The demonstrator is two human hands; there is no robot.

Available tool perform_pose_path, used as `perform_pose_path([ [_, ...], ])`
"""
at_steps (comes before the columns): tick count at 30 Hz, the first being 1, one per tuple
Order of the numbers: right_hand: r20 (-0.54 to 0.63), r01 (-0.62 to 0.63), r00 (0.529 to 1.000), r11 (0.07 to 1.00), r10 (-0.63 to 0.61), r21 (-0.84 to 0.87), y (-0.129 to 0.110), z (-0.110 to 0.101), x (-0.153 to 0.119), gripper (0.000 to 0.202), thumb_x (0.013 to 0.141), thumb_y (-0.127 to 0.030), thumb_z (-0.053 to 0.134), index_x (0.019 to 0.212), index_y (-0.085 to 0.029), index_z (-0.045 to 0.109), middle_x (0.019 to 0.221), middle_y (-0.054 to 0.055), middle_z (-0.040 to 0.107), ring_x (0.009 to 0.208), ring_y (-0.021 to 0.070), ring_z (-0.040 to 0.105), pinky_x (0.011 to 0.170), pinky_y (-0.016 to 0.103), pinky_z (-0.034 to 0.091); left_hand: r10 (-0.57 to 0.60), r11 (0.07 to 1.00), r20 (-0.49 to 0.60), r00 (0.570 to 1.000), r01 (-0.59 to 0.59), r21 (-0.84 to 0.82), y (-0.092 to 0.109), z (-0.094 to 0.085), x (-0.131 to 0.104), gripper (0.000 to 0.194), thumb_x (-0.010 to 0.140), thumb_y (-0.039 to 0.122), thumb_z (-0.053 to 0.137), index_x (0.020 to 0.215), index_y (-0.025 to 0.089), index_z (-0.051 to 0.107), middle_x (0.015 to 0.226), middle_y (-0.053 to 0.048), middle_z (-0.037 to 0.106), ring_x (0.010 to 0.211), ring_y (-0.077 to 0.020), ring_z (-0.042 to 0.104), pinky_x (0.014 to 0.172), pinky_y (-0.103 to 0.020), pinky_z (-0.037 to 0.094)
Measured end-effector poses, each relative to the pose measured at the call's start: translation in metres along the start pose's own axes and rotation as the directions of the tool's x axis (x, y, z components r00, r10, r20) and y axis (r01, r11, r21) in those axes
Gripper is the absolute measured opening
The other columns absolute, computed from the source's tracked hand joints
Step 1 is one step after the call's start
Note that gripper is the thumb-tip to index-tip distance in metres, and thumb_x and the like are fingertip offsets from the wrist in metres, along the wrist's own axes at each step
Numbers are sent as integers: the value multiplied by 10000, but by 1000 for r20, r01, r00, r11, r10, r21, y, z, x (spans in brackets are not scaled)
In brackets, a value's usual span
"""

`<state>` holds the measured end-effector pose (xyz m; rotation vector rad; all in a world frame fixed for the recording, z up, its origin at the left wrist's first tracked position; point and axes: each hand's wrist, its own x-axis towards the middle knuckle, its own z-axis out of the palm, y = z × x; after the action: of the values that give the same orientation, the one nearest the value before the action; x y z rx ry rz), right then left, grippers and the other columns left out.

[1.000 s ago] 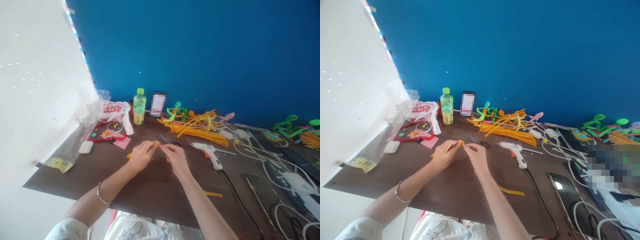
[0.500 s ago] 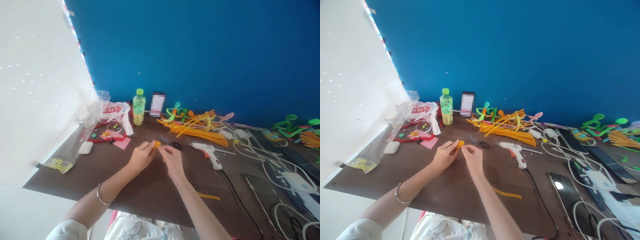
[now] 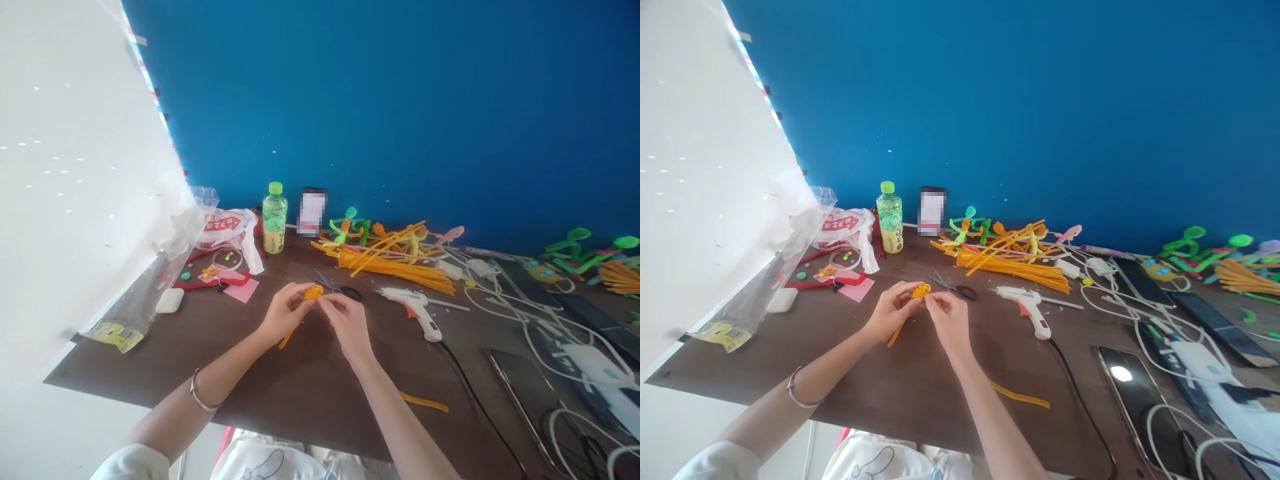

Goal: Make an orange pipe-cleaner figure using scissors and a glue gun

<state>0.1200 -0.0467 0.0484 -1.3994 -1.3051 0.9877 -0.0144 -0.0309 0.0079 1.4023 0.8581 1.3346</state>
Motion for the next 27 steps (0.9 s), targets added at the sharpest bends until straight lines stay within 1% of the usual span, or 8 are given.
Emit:
perform_pose_path([
  [4, 11, 46, 999, 998, -46, -30, 2, -4, 2, 182, 685, -315, 594, 675, -153, 676, 682, 48, 669, 647, 190, 603, 577, 266, 447, -27, 1000, -35, 999, 27, 13, 1, 1, 0, 269, 732, 302, 612, 960, 159, 623, 967, -90, 605, 882, -189, 605, 790, -314, 494],
  [7, 29, 94, 995, 994, -92, -57, 3, -5, 3, 160, 691, -292, 589, 662, -157, 671, 689, 50, 668, 684, 198, 611, 639, 283, 459, -87, 994, -35, 996, 85, -66, 2, 3, 0, 254, 729, 305, 616, 930, 151, 603, 934, -84, 640, 856, -179, 617, 787, -316, 490],
  [10, 47, 132, 990, 989, -129, -67, 1, -4, 4, 157, 701, -281, 576, 654, -159, 663, 692, 52, 662, 675, 192, 607, 640, 283, 460, -147, 976, -26, 989, 141, -165, 4, 5, 1, 248, 721, 307, 624, 903, 142, 584, 871, -68, 658, 775, -153, 622, 730, -293, 489],
  [14, 69, 166, 984, 985, -162, -55, 1, -1, 5, 161, 721, -271, 557, 665, -161, 660, 705, 52, 658, 678, 184, 601, 645, 277, 457, -223, 949, -57, 973, 203, -240, 9, 7, 2, 272, 695, 300, 652, 899, 132, 589, 849, -63, 646, 702, -118, 587, 603, -222, 447],
  [17, 72, 194, 979, 979, -189, -60, 3, 0, 6, 158, 726, -263, 557, 659, -162, 658, 691, 49, 642, 665, 178, 589, 635, 274, 453, -263, 923, -64, 963, 232, -308, 11, 7, 2, 260, 694, 302, 656, 881, 128, 609, 811, -51, 632, 684, -100, 557, 600, -209, 416],
  [21, 91, 232, 970, 970, -225, -71, 5, -1, 7, 154, 723, -271, 571, 645, -171, 659, 665, 40, 623, 643, 173, 575, 609, 270, 445, -313, 880, -83, 946, 256, -400, 13, 9, 3, 230, 679, 308, 672, 803, 117, 637, 708, -33, 614, 636, -88, 523, 592, -212, 382],
  [24, 108, 202, 974, 979, -198, -33, 6, -1, 7, 155, 715, -296, 590, 656, -172, 663, 671, 37, 630, 648, 171, 574, 608, 269, 440, -379, 817, -45, 924, 311, -486, 13, 9, 4, 217, 658, 300, 692, 752, 108, 652, 686, -34, 611, 630, -83, 517, 614, -219, 379],
  [27, 66, 91, 993, 995, -94, 45, 8, -1, 8, 191, 678, -355, 635, 657, -165, 644, 658, 31, 633, 608, 161, 563, 558, 262, 427, -421, 768, -12, 907, 349, -536, 11, 9, 5, 203, 646, 285, 705, 737, 109, 665, 676, -32, 608, 625, -75, 514, 618, -212, 374],
])
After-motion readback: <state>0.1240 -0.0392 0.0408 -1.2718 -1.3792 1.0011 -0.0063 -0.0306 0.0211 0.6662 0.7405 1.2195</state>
